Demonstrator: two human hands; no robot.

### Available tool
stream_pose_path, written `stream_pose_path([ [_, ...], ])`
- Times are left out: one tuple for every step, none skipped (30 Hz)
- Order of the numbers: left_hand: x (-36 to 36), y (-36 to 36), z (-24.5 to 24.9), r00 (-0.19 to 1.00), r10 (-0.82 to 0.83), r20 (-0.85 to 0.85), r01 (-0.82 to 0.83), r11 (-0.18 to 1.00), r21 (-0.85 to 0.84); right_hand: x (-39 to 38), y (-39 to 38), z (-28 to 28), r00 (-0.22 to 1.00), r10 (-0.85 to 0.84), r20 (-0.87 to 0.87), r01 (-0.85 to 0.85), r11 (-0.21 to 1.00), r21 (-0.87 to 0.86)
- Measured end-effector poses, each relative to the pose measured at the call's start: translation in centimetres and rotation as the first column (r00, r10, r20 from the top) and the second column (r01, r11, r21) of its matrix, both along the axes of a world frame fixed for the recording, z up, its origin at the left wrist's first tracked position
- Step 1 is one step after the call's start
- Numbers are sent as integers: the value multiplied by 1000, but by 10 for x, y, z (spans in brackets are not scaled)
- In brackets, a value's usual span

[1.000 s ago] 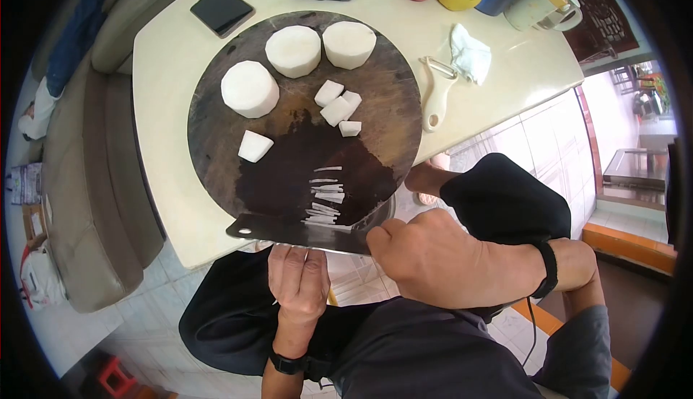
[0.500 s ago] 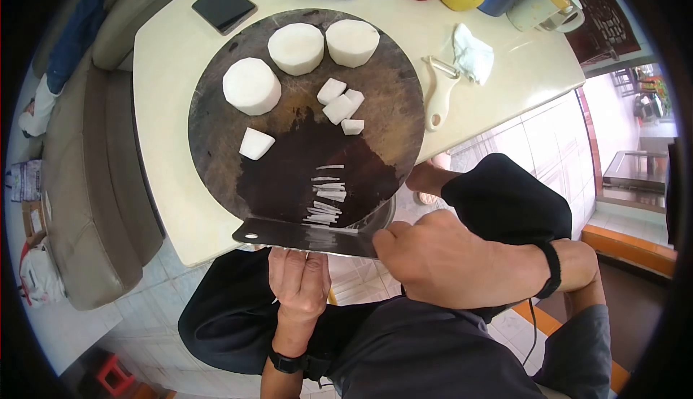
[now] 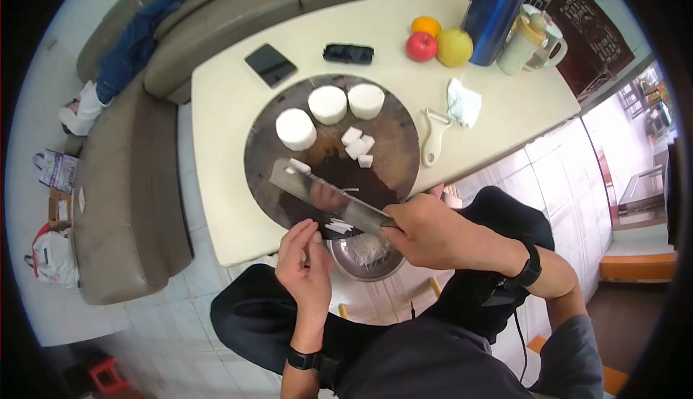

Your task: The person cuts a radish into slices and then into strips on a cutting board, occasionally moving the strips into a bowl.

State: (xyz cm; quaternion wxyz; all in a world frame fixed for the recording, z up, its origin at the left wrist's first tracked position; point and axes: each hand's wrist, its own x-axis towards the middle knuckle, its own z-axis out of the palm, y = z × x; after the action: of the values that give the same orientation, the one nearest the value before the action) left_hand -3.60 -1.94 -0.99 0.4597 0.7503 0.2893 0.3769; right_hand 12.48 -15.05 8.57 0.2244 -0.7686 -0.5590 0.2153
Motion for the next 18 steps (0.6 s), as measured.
stream_pose_path([
  [-1, 2, -10, 991, 40, 129, -16, 983, -182, 0, 0, 9, 974, -86, -210, 84, 996, -18],
  [-2, 3, -7, 987, 37, 154, -11, 987, -161, 1, -2, 17, 897, -166, -410, 159, 986, -52],
  [-2, 2, -3, 945, 55, 322, 118, 860, -496, 3, -4, 15, 838, -150, -525, 146, 988, -49],
  [-3, 0, 0, 880, 126, 459, 295, 612, -733, 3, -6, 12, 848, -143, -510, 147, 989, -32],
  [-6, 0, 1, 840, 91, 534, 446, 445, -777, 2, -9, 9, 742, -128, -658, 125, 991, -51],
  [-7, -1, 1, 830, 86, 551, 459, 455, -763, -1, -12, 4, 612, -112, -783, 97, 993, -67],
  [-7, -2, 1, 740, 83, 667, 635, 240, -734, -5, -14, -2, 585, -92, -806, 105, 994, -37],
  [-7, -4, 1, 636, 110, 763, 767, 14, -641, -7, -16, -7, 598, -80, -798, 99, 995, -26],
  [-7, -7, 2, 628, 95, 773, 776, 1, -631, -9, -19, -12, 584, -79, -808, 97, 995, -28],
  [-7, -10, 3, 618, 95, 780, 783, 10, -622, -11, -22, -18, 569, -81, -818, 95, 995, -32],
  [-7, -14, 5, 660, 125, 741, 747, 5, -665, -13, -25, -24, 546, -73, -835, 111, 994, -14],
  [-7, -17, 5, 698, 155, 699, 708, -4, -706, -14, -27, -27, 555, -66, -829, 104, 995, -10],
  [-8, -19, 3, 690, 159, 706, 715, 5, -700, -16, -29, -28, 585, -93, -806, 116, 993, -31],
  [-8, -21, -1, 740, 144, 657, 661, 24, -750, -17, -31, -28, 612, -119, -782, 129, 990, -50],
  [-9, -23, -3, 787, 130, 603, 603, 44, -796, -19, -33, -28, 619, -111, -777, 121, 992, -45],
  [-11, -26, -3, 782, 134, 609, 609, 51, -792, -19, -36, -27, 623, -120, -773, 136, 990, -44],
  [-12, -28, -2, 805, 189, 563, 567, 37, -823, -20, -38, -25, 627, -130, -768, 152, 987, -43],
  [-14, -30, 0, 822, 244, 514, 525, 20, -851, -20, -41, -22, 635, -124, -763, 146, 988, -39],
])
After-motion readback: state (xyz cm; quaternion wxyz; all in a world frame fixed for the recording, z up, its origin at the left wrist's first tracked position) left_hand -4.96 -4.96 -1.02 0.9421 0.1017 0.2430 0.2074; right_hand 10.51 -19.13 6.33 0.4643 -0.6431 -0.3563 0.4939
